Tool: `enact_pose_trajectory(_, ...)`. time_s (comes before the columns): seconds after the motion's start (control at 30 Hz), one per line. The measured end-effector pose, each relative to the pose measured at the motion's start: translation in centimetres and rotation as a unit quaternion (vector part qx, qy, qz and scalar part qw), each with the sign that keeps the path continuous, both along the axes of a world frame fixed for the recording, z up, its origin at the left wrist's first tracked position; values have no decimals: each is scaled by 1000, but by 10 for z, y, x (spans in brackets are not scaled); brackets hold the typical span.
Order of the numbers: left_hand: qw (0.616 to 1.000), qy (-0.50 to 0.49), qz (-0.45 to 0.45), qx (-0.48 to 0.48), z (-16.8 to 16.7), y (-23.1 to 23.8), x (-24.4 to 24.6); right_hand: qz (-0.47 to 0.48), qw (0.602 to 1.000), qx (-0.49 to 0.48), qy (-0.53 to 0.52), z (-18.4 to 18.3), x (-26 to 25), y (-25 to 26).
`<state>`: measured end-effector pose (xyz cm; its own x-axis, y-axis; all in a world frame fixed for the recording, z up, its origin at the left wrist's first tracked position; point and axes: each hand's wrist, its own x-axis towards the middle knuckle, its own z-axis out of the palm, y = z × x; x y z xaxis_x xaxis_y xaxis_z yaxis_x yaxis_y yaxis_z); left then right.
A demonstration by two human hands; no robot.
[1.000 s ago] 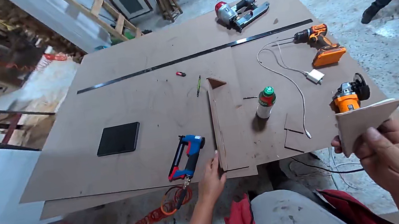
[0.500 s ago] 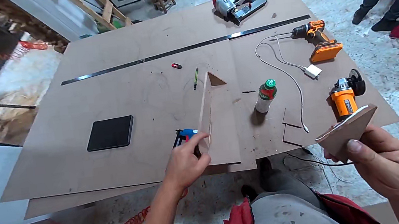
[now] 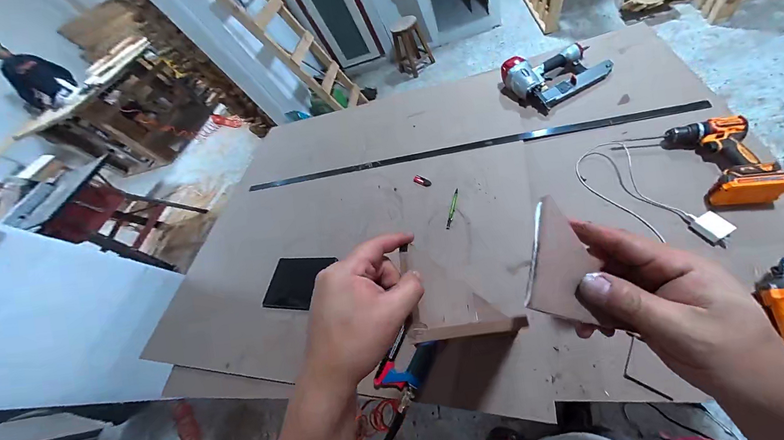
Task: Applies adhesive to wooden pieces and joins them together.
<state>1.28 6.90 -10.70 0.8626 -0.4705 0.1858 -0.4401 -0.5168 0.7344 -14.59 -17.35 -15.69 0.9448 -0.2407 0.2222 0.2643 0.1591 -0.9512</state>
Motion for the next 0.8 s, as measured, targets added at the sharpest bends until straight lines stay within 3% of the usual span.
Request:
enact_pose_trajectory(0.17, 976, 67, -33, -207, -49, 7, 27, -13, 996, -90, 13, 28, 41, 11)
enact_pose_trajectory(0.37, 903, 142, -114, -389, -85, 17, 41, -22, 989, -141, 38, 43, 90, 37)
enact_pose_trajectory(0.57, 883, 192, -161, -398, -87, 11, 52, -127, 978, -161, 40, 30, 99, 79)
enact_pose_trajectory(0.8, 871, 204, -168, -414, -76, -3, 53, -101, 973, -192, 85, 41, 89, 83)
